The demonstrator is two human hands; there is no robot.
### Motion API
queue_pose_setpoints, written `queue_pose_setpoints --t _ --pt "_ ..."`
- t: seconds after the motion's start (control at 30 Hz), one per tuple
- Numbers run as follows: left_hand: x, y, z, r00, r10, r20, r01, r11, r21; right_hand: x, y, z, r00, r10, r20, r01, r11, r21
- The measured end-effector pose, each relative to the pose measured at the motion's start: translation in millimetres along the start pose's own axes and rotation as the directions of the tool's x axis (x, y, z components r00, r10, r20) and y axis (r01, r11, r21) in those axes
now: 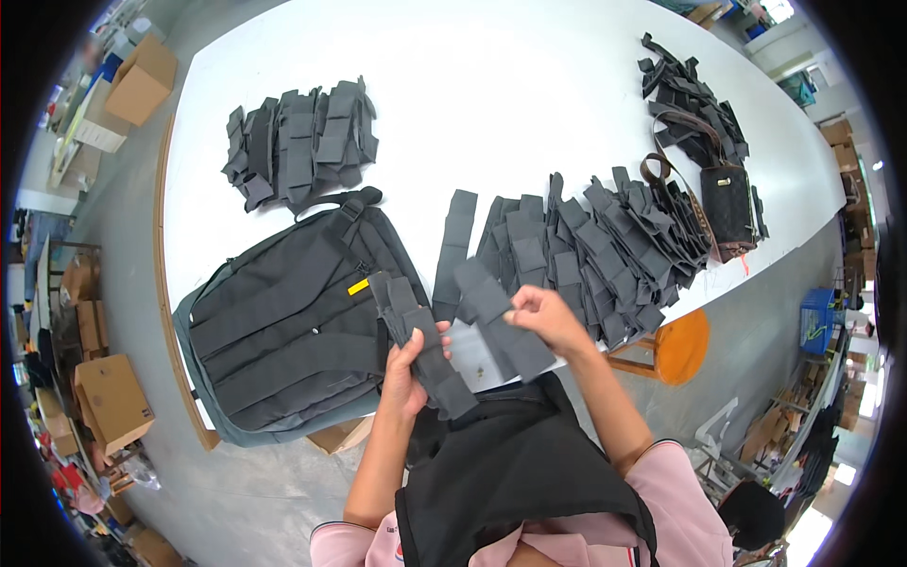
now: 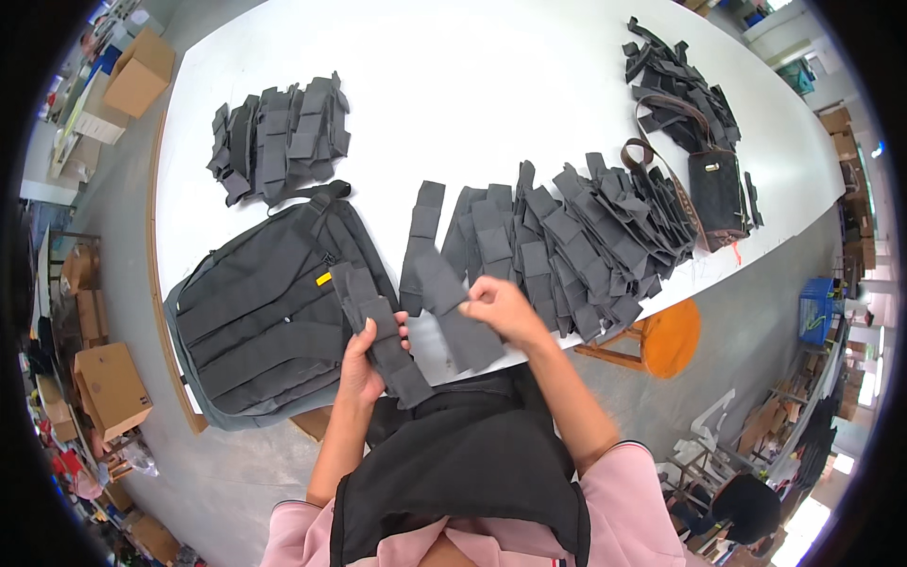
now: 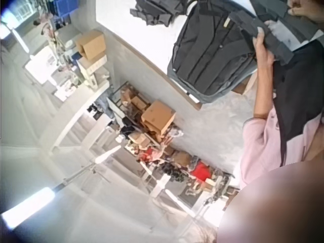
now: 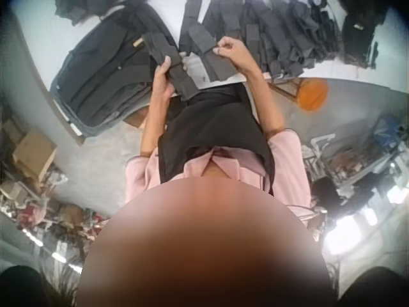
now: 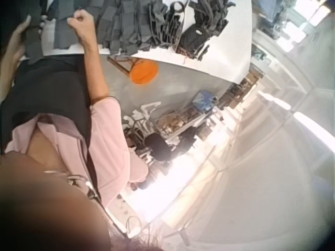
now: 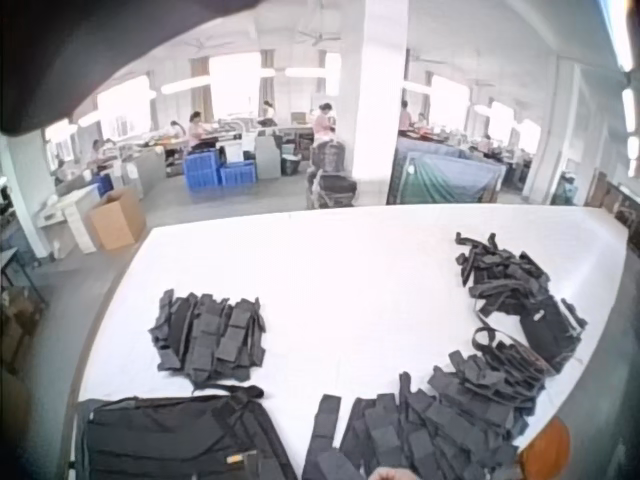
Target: Sort and organize black fabric straps on a large white table in a manufacturing facility.
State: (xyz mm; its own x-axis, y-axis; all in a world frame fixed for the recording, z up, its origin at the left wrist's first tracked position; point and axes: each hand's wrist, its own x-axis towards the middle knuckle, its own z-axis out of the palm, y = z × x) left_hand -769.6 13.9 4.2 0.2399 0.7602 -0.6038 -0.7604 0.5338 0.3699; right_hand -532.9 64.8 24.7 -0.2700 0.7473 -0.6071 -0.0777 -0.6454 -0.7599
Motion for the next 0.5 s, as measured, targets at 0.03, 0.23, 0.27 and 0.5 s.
queue_pose_setpoints --t 0.03,0.23,0.27,0.5 --pt "0.3 -5.4 2.5 1.0 0.023 0.012 -0.024 0.998 0.057 -1.4 1.0 13.1 0.999 -0.015 0.045 0.014 1.0 0.021" --pt "-3.3 0.1 32.0 0.998 0.038 0.059 -0.052 0.962 0.268 -7.2 10.8 63.8 0.97 -0.209 0.124 0.238 0.919 -0.315" --pt "-5.4 2.2 34.7 0.998 0.032 0.058 -0.046 0.962 0.269 -8.5 5.2 65.3 0.929 -0.306 0.21 0.366 0.66 -0.656" --pt "-1.5 11.8 50.0 0.993 0.117 -0.008 -0.112 0.968 0.226 32.7 30.6 -16.2 0.683 -0.695 -0.226 -0.175 0.144 -0.974"
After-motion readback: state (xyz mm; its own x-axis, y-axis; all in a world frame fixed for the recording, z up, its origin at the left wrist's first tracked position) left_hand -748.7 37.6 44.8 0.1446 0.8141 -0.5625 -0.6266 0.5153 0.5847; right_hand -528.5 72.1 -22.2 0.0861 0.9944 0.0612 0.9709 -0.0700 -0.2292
